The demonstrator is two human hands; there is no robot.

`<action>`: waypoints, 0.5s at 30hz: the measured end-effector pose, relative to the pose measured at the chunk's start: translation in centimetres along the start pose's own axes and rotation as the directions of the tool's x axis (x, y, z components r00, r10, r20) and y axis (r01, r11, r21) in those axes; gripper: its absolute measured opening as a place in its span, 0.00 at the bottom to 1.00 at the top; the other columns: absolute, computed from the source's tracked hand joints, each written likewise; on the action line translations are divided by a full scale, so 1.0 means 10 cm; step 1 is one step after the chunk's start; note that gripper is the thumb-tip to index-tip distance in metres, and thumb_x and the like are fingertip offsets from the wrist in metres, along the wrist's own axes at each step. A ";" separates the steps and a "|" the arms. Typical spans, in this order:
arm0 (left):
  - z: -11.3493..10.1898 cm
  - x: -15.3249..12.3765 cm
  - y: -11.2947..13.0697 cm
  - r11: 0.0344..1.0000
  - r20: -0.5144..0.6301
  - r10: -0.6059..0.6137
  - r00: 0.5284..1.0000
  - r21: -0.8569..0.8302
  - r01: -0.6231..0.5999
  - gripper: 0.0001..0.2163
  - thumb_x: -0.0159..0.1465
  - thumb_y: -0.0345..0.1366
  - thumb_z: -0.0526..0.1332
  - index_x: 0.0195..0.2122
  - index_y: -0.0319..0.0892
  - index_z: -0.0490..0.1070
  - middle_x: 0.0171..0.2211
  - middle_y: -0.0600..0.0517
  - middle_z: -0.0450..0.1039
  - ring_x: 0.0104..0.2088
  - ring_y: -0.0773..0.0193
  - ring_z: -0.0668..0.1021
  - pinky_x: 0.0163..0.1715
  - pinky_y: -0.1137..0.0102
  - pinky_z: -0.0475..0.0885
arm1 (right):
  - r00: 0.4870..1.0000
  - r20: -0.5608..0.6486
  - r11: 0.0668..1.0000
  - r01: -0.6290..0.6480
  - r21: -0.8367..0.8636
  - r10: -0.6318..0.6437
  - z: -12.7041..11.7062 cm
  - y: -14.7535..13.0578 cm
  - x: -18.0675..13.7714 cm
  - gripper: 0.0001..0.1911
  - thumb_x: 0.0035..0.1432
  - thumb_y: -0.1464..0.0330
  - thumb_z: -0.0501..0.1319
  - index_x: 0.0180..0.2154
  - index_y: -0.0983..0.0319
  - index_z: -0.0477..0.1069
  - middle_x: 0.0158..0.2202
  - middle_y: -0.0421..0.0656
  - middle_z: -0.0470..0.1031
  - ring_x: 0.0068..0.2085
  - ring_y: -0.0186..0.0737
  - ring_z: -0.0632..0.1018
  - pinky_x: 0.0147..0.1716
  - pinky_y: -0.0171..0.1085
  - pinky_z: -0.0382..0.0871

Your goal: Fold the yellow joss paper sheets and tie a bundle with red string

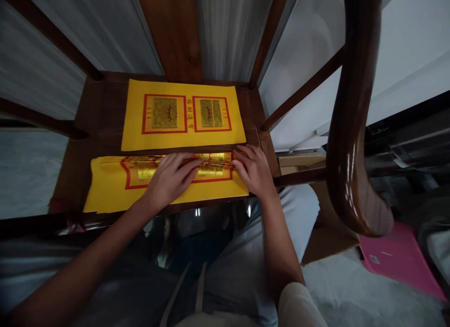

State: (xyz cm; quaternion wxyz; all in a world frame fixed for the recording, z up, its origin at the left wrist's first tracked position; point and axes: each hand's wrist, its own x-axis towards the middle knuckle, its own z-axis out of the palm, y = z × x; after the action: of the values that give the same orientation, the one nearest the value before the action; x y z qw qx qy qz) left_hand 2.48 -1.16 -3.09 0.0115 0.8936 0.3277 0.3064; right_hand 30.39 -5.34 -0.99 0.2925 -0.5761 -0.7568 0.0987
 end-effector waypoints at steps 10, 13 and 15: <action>-0.01 0.04 0.02 0.998 0.062 -0.059 0.996 -0.035 0.062 0.19 0.73 0.30 0.56 0.63 0.42 0.73 0.53 0.40 0.79 0.54 0.46 0.77 0.53 0.51 0.75 | 0.994 -0.080 0.993 0.076 0.091 -0.069 -0.06 -0.06 0.02 0.18 0.76 0.58 0.52 0.43 0.56 0.78 0.45 0.47 0.82 0.58 0.52 0.78 0.61 0.55 0.71; -0.02 0.04 0.02 0.997 0.052 -0.025 0.998 -0.068 0.028 0.18 0.74 0.30 0.56 0.63 0.43 0.73 0.57 0.41 0.78 0.60 0.46 0.76 0.58 0.49 0.73 | 0.993 -0.103 0.985 0.077 0.154 -0.061 -0.05 -0.06 0.01 0.18 0.76 0.58 0.52 0.39 0.56 0.77 0.40 0.46 0.82 0.55 0.51 0.80 0.60 0.55 0.72; -0.02 0.04 0.01 0.996 0.052 -0.020 0.998 -0.083 0.024 0.18 0.73 0.30 0.57 0.62 0.44 0.74 0.55 0.42 0.80 0.58 0.46 0.77 0.58 0.50 0.73 | 0.991 -0.134 0.982 0.050 0.182 -0.025 -0.05 -0.05 0.00 0.20 0.77 0.57 0.50 0.38 0.56 0.76 0.39 0.46 0.82 0.53 0.51 0.81 0.57 0.53 0.73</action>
State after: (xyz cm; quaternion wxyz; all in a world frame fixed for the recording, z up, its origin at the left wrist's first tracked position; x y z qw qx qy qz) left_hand 2.65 -1.05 -2.72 0.0608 0.8962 0.3241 0.2967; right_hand 30.22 -5.57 -0.32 0.3955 -0.5374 -0.7343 0.1250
